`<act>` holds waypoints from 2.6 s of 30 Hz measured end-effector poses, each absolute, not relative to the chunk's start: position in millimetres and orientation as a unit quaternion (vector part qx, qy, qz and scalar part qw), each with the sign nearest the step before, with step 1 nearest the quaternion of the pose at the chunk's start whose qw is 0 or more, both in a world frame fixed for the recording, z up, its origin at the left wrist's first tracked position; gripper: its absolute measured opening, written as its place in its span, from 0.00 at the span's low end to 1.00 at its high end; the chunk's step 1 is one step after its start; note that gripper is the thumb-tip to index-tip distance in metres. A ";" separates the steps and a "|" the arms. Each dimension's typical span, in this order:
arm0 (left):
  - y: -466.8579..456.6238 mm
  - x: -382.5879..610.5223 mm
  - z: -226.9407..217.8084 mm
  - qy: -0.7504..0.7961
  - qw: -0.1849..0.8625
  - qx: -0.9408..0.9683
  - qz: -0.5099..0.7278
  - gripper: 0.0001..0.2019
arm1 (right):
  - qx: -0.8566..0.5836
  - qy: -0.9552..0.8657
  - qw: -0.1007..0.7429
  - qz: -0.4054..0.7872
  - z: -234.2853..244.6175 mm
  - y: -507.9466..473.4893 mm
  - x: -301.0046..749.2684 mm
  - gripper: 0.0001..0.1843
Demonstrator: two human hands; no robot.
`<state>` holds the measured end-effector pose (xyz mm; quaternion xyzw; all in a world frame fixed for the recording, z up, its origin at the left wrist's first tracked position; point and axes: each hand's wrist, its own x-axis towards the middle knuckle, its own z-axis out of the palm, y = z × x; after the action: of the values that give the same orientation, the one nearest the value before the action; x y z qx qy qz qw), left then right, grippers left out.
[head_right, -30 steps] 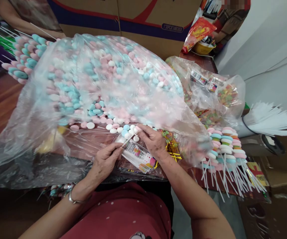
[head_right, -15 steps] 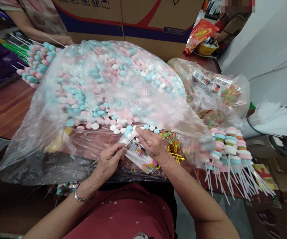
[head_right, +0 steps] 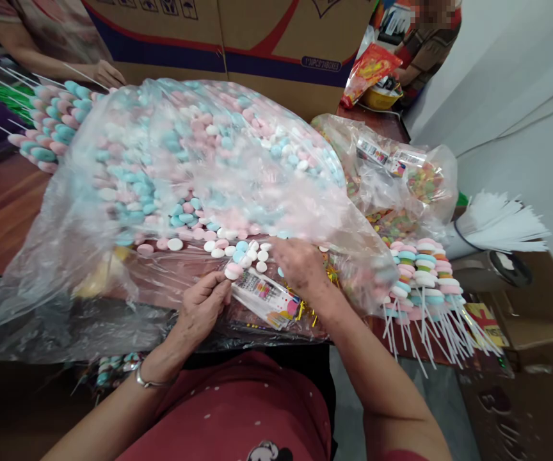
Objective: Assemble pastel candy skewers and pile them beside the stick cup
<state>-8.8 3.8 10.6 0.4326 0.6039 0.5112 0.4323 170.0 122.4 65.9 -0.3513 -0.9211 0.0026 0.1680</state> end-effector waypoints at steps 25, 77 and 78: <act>2.4 -10.3 14.9 0.597 0.422 0.451 0.512 0.12 | -0.301 -0.951 0.065 0.029 63.0 122.1 169.9 0.17; -1.6 -12.8 13.1 0.614 0.398 0.465 0.499 0.12 | -0.520 -0.853 0.040 0.021 67.9 136.8 239.0 0.14; -1.7 -13.0 12.9 0.614 0.398 0.465 0.499 0.12 | -0.519 -0.854 0.021 0.018 66.5 135.2 236.1 0.14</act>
<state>-13.0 -1.7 12.9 0.4649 0.6138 0.4987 0.3980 236.1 135.2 66.5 -0.5193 -0.8542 0.0176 0.0209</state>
